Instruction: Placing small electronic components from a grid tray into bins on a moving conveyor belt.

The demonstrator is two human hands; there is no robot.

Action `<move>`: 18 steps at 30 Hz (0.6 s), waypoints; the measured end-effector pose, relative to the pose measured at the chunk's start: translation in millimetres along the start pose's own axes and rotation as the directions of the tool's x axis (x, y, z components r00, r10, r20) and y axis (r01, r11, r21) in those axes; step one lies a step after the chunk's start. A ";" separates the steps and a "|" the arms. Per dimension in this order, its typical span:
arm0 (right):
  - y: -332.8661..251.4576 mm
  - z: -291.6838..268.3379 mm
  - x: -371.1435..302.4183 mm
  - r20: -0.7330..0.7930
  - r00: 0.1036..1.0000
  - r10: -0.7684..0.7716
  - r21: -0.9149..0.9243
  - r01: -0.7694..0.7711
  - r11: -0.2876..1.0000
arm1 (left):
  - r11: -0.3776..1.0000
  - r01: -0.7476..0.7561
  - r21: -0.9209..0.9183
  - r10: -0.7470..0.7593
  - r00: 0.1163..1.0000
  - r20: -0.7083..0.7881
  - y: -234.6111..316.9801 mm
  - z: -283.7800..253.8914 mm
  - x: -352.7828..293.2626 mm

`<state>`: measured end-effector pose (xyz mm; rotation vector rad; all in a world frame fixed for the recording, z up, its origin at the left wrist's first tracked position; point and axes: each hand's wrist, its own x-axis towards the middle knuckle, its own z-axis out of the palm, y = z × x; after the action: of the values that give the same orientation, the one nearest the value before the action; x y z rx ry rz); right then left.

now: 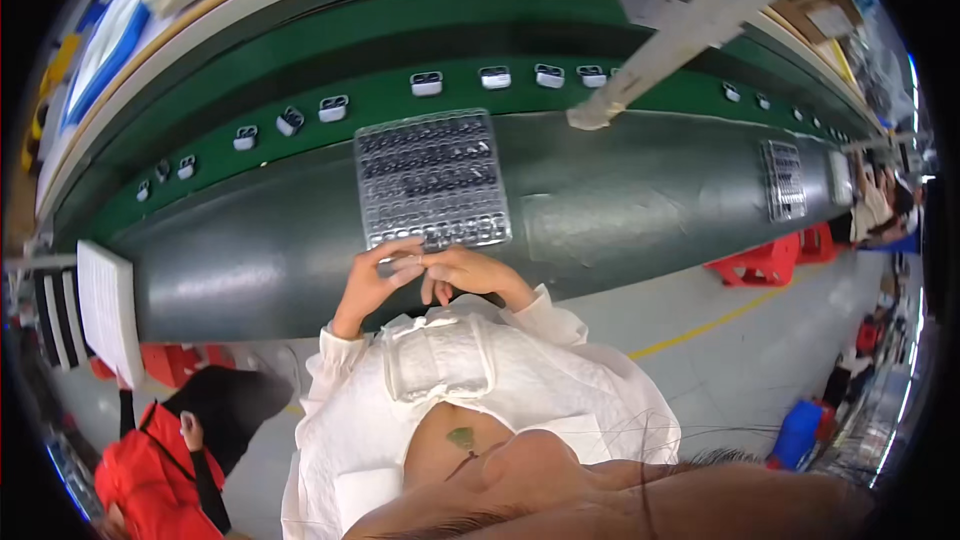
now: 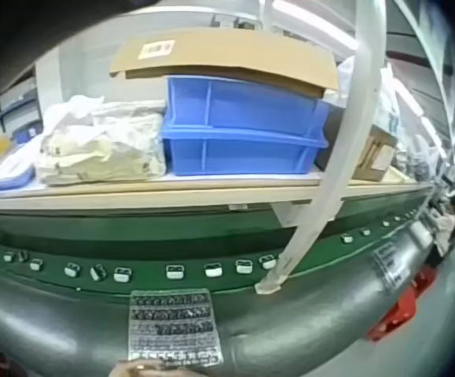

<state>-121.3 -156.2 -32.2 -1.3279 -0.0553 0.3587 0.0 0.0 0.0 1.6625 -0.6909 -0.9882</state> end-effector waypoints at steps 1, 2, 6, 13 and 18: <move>-3.6 1.4 -9.2 0.017 0.999 0.027 -0.023 -0.026 0.999 | 0.999 -0.034 0.011 0.033 0.998 0.048 8.6 13.5 -1.5; -5.9 2.5 -17.3 0.033 0.998 0.054 -0.046 -0.053 0.998 | 0.997 -0.068 0.020 0.066 0.993 0.096 13.0 23.3 -5.4; 5.9 -1.8 26.9 0.009 0.998 -0.059 0.008 0.059 0.998 | 0.997 -0.033 0.067 0.033 0.999 -0.005 0.2 -18.0 5.6; 20.9 -2.4 17.2 -0.088 0.992 -0.088 0.180 0.103 0.978 | 0.968 0.006 -0.249 -0.047 0.986 -0.159 -27.2 -11.7 4.2; 25.6 -4.1 17.1 -0.037 0.992 -0.121 0.293 0.127 0.948 | 0.994 0.012 -0.106 -0.018 0.998 -0.058 -11.5 1.0 11.1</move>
<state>-109.9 -150.1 -60.5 -1.0258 -0.0668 0.2370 4.3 -6.2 -14.1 1.6000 -0.5783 -0.9657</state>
